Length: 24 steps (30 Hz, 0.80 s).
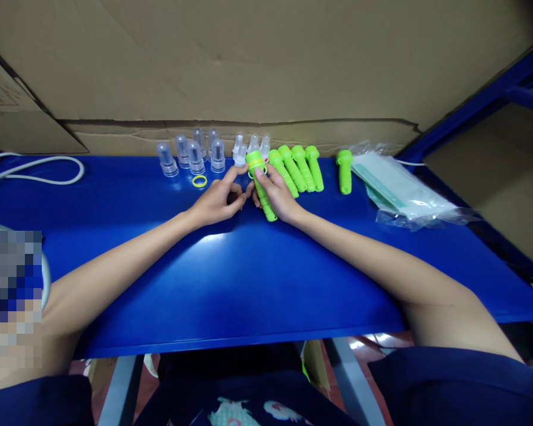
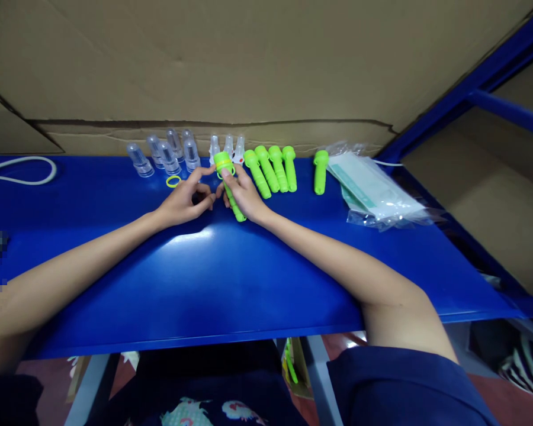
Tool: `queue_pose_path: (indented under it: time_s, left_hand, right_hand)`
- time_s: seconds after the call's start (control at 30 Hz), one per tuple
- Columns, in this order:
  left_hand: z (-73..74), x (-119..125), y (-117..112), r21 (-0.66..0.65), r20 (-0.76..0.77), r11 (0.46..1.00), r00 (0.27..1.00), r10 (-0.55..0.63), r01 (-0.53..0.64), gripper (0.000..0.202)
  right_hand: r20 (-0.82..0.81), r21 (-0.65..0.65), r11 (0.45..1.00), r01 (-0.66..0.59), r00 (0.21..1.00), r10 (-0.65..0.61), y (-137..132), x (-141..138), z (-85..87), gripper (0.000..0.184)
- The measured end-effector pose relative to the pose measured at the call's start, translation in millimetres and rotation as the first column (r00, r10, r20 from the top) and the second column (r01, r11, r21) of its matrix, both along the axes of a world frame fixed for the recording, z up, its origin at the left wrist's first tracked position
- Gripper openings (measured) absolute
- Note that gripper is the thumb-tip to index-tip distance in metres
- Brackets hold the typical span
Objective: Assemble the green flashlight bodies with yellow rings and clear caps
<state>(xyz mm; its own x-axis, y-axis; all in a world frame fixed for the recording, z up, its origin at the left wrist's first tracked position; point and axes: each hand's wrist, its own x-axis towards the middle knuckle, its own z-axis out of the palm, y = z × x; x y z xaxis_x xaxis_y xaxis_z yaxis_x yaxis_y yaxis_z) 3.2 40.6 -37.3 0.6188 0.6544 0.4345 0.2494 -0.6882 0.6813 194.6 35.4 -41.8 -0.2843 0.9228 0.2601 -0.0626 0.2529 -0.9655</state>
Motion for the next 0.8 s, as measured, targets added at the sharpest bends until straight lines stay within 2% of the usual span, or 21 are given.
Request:
queue_pose_path:
  time_s: [0.4, 0.8]
  left_hand:
    - [0.3, 0.4, 0.1, -0.036, 0.017, 0.999, 1.000, 0.002, -0.002, 0.054]
    - [1.8, 0.5, -0.9, -0.038, 0.019, 0.999, 1.000, -0.003, 0.004, 0.047]
  right_hand:
    - [0.004, -0.009, 1.000, 0.015, 1.000, -0.015, -1.5, -1.7, 1.7, 0.067]
    - [0.010, 0.004, 1.000, -0.022, 1.000, 0.022, -0.4, 0.1, 0.2, 0.062]
